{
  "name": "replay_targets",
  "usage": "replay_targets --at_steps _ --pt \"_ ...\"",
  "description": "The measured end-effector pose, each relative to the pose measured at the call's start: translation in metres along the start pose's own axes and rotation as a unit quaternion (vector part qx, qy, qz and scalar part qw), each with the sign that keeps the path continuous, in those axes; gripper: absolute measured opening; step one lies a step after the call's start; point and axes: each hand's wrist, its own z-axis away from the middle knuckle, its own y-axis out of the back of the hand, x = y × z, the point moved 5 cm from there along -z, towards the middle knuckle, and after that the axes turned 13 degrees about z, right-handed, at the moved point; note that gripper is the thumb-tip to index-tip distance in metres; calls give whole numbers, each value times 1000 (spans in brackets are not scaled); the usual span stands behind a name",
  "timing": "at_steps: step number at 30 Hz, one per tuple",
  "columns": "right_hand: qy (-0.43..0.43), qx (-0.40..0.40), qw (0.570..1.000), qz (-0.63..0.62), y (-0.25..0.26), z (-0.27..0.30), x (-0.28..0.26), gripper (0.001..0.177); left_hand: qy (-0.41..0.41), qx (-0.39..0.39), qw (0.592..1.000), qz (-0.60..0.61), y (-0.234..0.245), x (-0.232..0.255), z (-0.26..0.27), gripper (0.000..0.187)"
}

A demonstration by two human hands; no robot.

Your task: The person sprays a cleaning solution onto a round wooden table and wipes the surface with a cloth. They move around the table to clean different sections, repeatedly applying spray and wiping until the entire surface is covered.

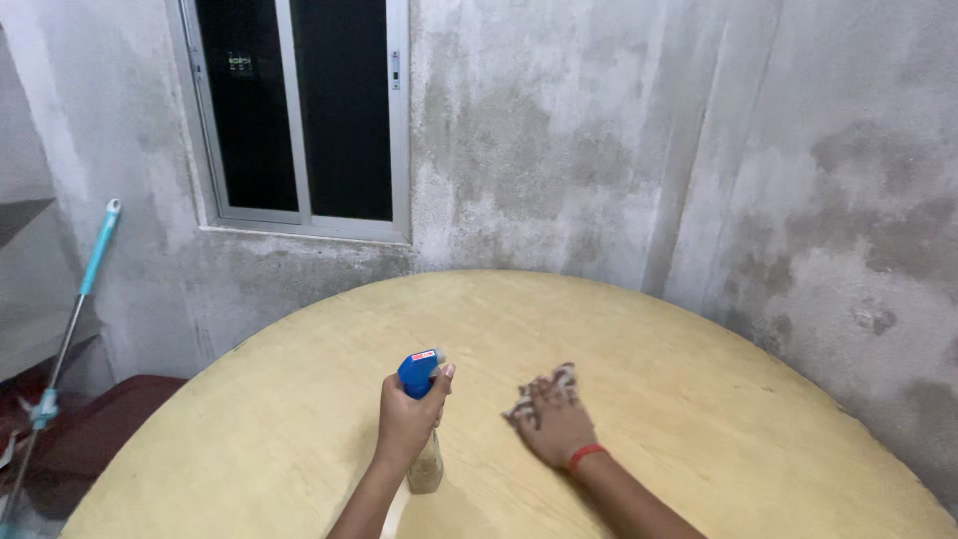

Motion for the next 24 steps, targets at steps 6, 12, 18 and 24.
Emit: replay_targets --at_steps 6,12,18,24 --pt "-125 -20 992 10 -26 24 126 78 -7 -3 1000 -9 0 -6 -1 32" --pt "-101 -14 988 115 -45 141 158 76 2 -9 1000 8 0 -5 2 32" --pt "110 13 985 131 -88 148 73 76 6 -27 1000 9 -1 -9 -2 27" --pt "198 7 980 23 -44 130 -3 79 52 -96 987 -117 -39 -8 6 36"
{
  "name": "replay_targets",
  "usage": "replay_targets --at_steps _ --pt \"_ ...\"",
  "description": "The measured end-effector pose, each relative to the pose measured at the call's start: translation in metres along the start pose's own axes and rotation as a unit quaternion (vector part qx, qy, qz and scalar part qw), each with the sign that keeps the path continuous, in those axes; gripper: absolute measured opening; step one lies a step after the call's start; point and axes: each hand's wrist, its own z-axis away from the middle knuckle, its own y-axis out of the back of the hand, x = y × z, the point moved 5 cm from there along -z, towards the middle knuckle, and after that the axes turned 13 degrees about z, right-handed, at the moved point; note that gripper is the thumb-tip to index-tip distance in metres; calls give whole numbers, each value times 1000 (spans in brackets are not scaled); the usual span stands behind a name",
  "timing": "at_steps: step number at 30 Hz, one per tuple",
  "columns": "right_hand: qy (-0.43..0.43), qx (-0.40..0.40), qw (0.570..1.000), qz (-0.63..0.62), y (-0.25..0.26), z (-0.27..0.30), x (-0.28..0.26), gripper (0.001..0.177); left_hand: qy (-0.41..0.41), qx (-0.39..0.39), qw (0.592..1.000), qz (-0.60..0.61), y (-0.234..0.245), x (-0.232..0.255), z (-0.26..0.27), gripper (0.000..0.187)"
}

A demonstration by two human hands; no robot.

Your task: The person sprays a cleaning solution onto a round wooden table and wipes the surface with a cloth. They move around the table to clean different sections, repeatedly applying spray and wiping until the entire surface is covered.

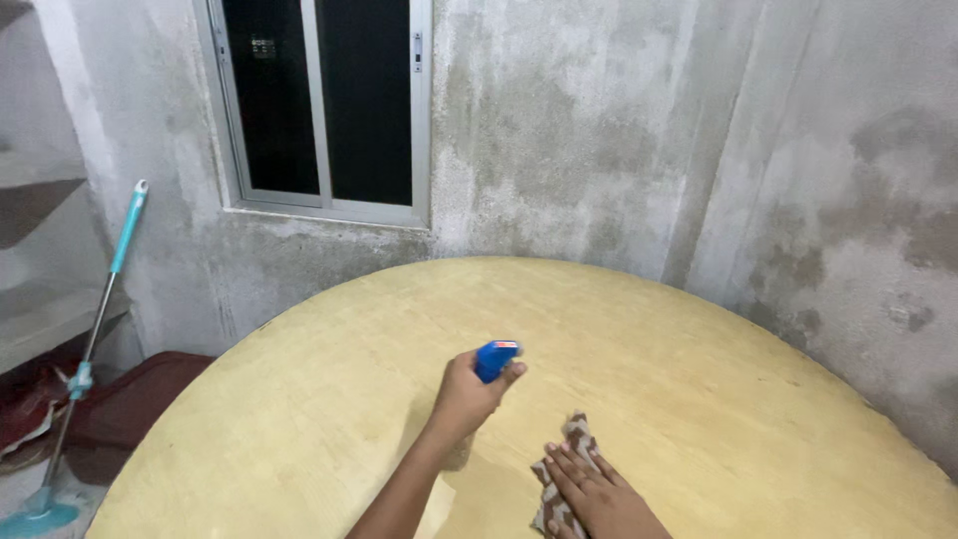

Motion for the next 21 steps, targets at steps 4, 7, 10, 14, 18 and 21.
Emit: replay_targets --at_steps 4,7,10,14,18,21 --pt "33 75 996 -24 33 0 -9 73 1 -93 986 -141 -32 9 0 49" --pt "20 81 995 -59 47 17 -1 64 14 -148 949 -278 -57 3 2 58" --pt "-51 93 991 -82 55 29 36 60 40 -181 918 -351 -70 -5 -3 63" --pt "-232 64 971 1 35 54 132 64 61 -207 879 -425 -75 -14 4 70" --pt "-372 -10 926 60 0 76 185 72 24 -149 906 -396 -72 -2 13 57" --pt "-382 -23 920 83 -2 77 182 75 37 -99 945 -309 -68 9 13 53"
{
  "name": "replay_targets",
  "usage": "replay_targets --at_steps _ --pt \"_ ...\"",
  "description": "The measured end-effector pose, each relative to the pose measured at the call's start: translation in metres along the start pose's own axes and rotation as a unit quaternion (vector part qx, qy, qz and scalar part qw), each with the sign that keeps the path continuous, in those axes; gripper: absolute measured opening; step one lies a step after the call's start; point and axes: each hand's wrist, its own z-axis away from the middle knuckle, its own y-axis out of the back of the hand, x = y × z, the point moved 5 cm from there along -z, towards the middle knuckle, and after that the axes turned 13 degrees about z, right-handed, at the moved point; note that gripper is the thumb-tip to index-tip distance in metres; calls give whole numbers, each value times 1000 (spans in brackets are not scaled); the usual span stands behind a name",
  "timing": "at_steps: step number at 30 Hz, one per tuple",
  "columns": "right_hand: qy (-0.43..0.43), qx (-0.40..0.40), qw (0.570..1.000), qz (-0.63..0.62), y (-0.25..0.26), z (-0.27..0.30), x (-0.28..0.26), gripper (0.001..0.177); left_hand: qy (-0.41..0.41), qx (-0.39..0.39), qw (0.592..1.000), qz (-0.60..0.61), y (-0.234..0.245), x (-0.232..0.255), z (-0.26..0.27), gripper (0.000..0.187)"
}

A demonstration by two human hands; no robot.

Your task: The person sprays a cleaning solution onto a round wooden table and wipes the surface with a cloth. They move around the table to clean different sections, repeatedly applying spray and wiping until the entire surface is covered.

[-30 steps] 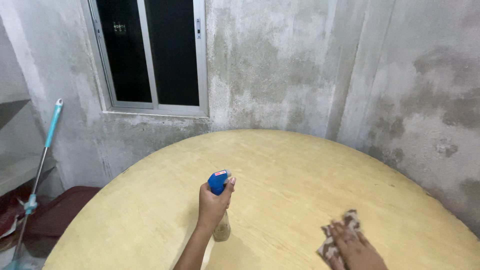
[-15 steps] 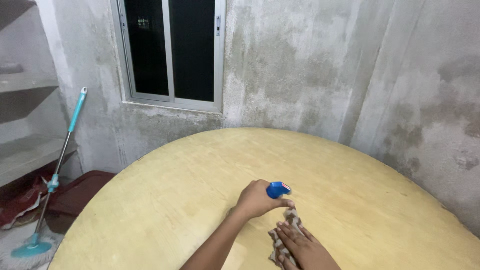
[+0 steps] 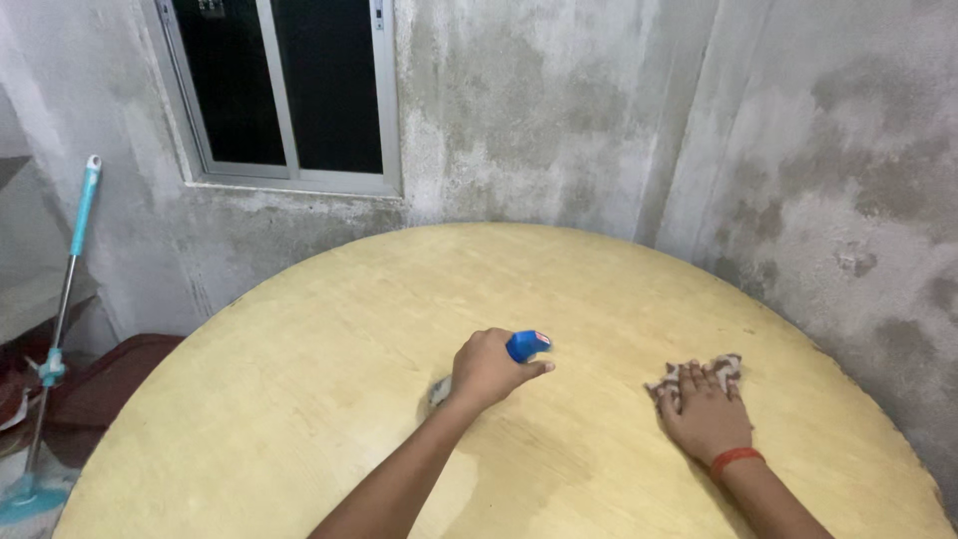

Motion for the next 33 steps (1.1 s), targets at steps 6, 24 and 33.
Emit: replay_targets --at_steps 6,24,33 --pt "220 99 965 -99 65 58 -91 68 -12 119 987 106 5 0 -8 55" --pt "330 116 917 -191 99 91 -117 63 0 -4 999 32 -17 -6 -20 43" --pt "469 126 845 -224 145 123 -140 63 -36 153 975 159 25 -3 1 42"
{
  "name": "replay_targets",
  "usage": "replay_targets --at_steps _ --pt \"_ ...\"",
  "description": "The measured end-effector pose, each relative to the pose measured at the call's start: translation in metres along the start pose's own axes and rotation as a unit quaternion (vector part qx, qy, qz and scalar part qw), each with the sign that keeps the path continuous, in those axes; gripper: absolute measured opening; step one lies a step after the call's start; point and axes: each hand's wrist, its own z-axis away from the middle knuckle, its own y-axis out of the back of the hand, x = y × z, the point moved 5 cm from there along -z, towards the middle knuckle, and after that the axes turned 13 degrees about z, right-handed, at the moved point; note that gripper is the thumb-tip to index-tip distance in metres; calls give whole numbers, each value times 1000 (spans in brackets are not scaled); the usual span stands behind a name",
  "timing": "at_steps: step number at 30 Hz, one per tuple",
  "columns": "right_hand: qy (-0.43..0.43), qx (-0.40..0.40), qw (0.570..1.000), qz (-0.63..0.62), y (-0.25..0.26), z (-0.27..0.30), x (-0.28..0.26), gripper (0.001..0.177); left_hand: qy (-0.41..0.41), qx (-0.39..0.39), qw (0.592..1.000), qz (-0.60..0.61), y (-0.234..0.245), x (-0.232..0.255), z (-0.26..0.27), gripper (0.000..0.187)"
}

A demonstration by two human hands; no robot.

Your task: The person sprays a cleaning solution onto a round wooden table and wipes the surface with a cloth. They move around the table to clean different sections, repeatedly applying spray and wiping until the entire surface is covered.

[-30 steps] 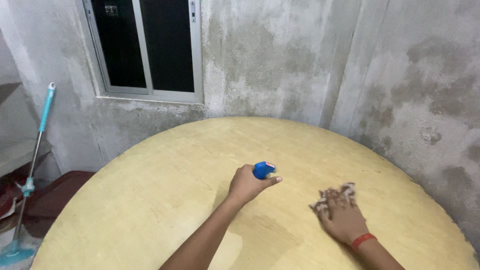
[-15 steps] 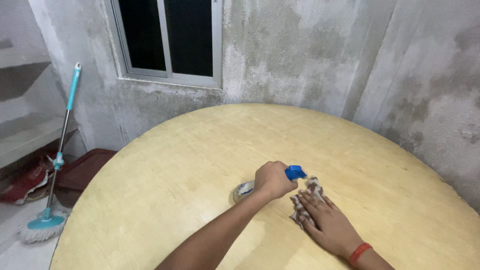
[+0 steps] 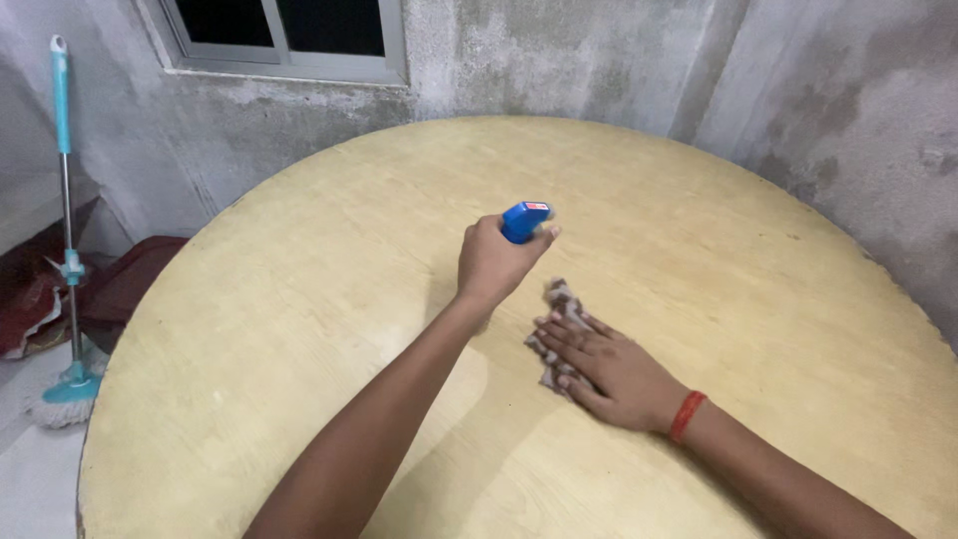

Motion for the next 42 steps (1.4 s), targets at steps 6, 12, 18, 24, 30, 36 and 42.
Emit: replay_targets --at_steps 6,12,18,24,30,36,42 --pt "-35 -19 999 -4 -43 -59 16 63 40 77 982 167 24 -6 4 33" --pt "-281 -63 954 89 -81 -31 196 71 -36 126 972 196 36 -26 8 22" --pt "-409 -83 895 157 -35 131 242 73 -37 126 977 167 36 -37 4 27" --pt "-287 -79 942 153 15 152 59 72 -75 110 967 218 35 -29 8 25" --pt "-50 -45 998 18 25 58 -60 80 -37 106 975 191 34 -39 6 25" --pt "-39 -13 999 -6 -28 -47 -5 70 -83 87 965 235 35 -36 8 21" --pt "-332 -76 938 63 -67 -48 208 65 -31 109 970 213 37 -33 17 24"
